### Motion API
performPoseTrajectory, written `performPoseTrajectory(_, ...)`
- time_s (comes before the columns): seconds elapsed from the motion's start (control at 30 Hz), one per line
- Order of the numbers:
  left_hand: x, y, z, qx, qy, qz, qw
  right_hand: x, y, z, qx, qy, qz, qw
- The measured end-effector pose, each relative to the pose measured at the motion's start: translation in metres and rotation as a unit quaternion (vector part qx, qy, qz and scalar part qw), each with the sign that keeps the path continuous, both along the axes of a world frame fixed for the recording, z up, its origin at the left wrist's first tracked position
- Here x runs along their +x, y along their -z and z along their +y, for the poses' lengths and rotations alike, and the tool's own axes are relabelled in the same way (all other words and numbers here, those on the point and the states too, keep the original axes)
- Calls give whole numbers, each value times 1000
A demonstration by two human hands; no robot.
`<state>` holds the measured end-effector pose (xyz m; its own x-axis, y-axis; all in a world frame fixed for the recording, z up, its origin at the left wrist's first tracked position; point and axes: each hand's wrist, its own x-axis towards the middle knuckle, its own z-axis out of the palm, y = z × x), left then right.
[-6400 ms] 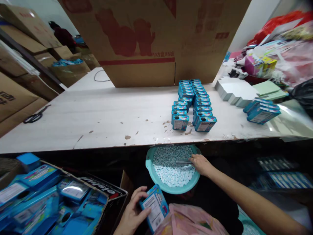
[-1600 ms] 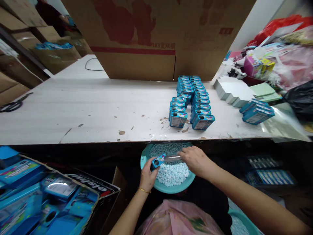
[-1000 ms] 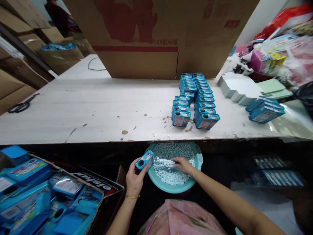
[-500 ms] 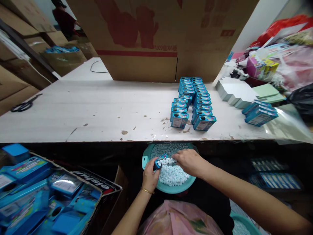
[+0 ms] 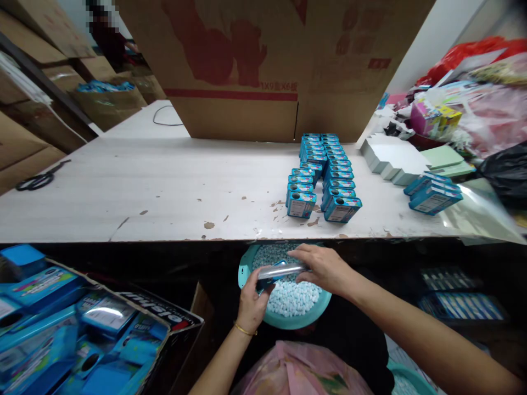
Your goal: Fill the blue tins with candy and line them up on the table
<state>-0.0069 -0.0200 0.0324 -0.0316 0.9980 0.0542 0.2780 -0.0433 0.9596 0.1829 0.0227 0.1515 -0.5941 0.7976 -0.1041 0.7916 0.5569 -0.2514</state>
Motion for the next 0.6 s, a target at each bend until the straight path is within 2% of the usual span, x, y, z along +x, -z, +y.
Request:
performPoseTrajectory(0.13,18,-34,22,28,48,-75,996,-5,-1,12,34,-21,33,999)
performPoseTrajectory(0.27,30,-59,55,55,15,-122,991,4,-9,45,90,36,48,994)
performPoseTrajectory(0.33,29,-62,68,35,9,-135,990,13,-9,64,114,73,56,989)
performPoseTrajectory(0.43,22,-60,82,-19,49,-129,990,29,-6,79,143,110,99,979)
performPoseTrajectory(0.53,16,-55,98,-24,86,-70,994,50,-2,72,166,152,181,957)
performPoseTrajectory(0.6,16,-54,117,-8,120,-25,992,66,1,62,159,193,240,938)
